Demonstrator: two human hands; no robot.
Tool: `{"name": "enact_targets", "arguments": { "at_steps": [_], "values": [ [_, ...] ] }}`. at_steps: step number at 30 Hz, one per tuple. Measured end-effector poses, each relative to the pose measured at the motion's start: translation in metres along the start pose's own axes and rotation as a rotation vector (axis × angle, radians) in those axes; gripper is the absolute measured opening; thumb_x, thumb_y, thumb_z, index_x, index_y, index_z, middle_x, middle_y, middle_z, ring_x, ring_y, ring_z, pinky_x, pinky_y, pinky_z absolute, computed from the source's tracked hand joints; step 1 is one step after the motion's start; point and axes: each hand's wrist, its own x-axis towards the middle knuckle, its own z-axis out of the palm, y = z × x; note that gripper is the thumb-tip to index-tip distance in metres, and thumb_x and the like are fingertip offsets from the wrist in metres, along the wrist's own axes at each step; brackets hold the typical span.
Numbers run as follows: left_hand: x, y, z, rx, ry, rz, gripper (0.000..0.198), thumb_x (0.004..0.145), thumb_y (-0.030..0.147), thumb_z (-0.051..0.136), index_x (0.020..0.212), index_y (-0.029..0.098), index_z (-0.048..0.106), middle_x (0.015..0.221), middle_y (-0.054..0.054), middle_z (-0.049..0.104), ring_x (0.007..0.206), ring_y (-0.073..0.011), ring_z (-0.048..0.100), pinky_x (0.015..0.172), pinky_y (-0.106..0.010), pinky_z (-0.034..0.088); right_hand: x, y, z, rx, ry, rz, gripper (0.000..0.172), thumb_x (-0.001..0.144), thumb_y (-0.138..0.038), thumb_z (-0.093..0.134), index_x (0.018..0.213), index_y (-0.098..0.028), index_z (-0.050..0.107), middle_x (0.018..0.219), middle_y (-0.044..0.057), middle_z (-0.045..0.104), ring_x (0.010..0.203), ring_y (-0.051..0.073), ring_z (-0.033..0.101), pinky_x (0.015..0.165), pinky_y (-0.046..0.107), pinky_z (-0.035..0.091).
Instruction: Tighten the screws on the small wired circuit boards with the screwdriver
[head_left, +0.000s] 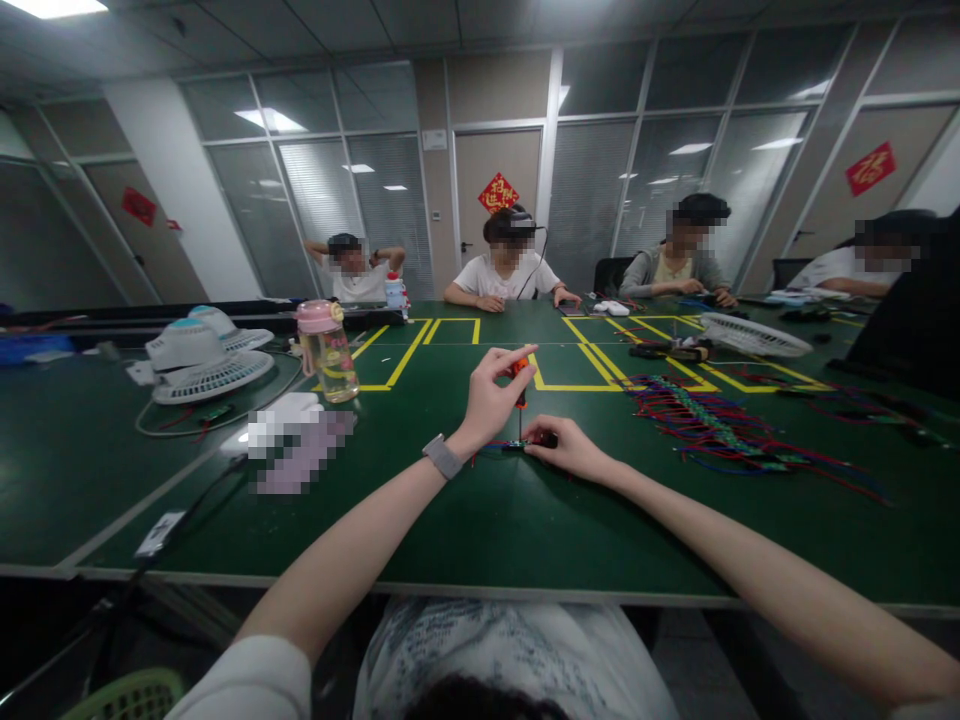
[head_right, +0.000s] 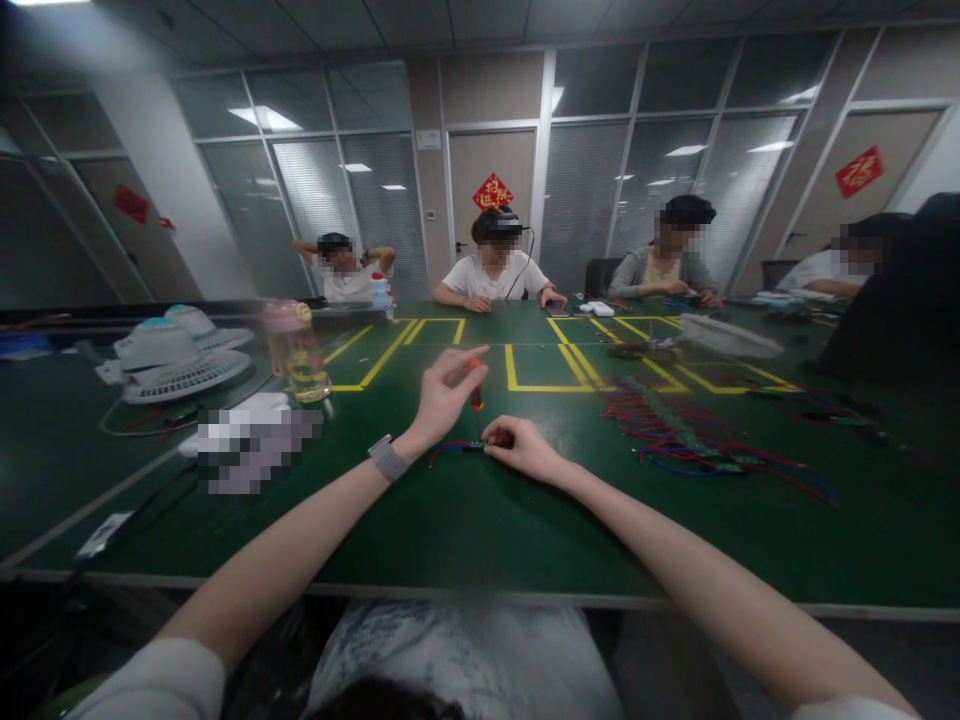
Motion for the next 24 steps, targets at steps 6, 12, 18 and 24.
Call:
{"name": "enact_targets", "arguments": {
  "at_steps": [6, 12, 18, 24],
  "values": [
    [-0.0013, 0.0008, 0.0024, -0.102, -0.025, -0.016, 0.033, 0.091, 0.027, 0.046, 0.122, 0.022, 0.058, 0.115, -0.007, 0.056, 0.099, -0.0138, 0.058, 0.082, -0.024, 0.05, -0.0005, 0.0012, 0.0005, 0.013, 0.0, 0.006, 0.016, 0.074, -0.023, 0.064, 0.088, -0.016, 0.065, 0.074, 0.002, 0.063, 0.066, 0.014, 0.056, 0.064, 0.027, 0.046],
    [-0.0012, 0.0015, 0.0008, 0.096, 0.056, 0.024, 0.025, 0.082, 0.03, 0.063, 0.105, 0.022, 0.066, 0.1, -0.005, 0.055, 0.092, -0.0138, 0.057, 0.08, -0.024, 0.05, -0.0005, 0.0012, 0.0002, -0.004, 0.002, -0.004, 0.012, 0.074, -0.021, 0.063, 0.084, -0.016, 0.065, 0.073, 0.002, 0.062, 0.066, 0.014, 0.056, 0.064, 0.027, 0.047],
    [0.0032, 0.0003, 0.0003, -0.191, -0.087, -0.116, 0.034, 0.092, 0.031, 0.044, 0.121, 0.02, 0.056, 0.106, -0.007, 0.062, 0.086, -0.0133, 0.063, 0.074, -0.026, 0.053, -0.0008, -0.0009, -0.0005, -0.008, 0.004, -0.006, 0.011, 0.074, -0.02, 0.063, 0.084, -0.016, 0.066, 0.073, 0.002, 0.062, 0.066, 0.013, 0.055, 0.064, 0.027, 0.047],
    [0.0031, 0.0023, -0.0035, 0.022, -0.001, -0.021, 0.025, 0.082, 0.034, 0.062, 0.103, 0.022, 0.068, 0.097, -0.004, 0.059, 0.085, -0.0127, 0.059, 0.074, -0.022, 0.05, -0.0011, 0.0006, -0.0002, -0.002, 0.006, -0.008, 0.011, 0.074, -0.021, 0.064, 0.083, -0.016, 0.066, 0.073, 0.002, 0.062, 0.066, 0.014, 0.056, 0.063, 0.027, 0.046]
  ]
}}
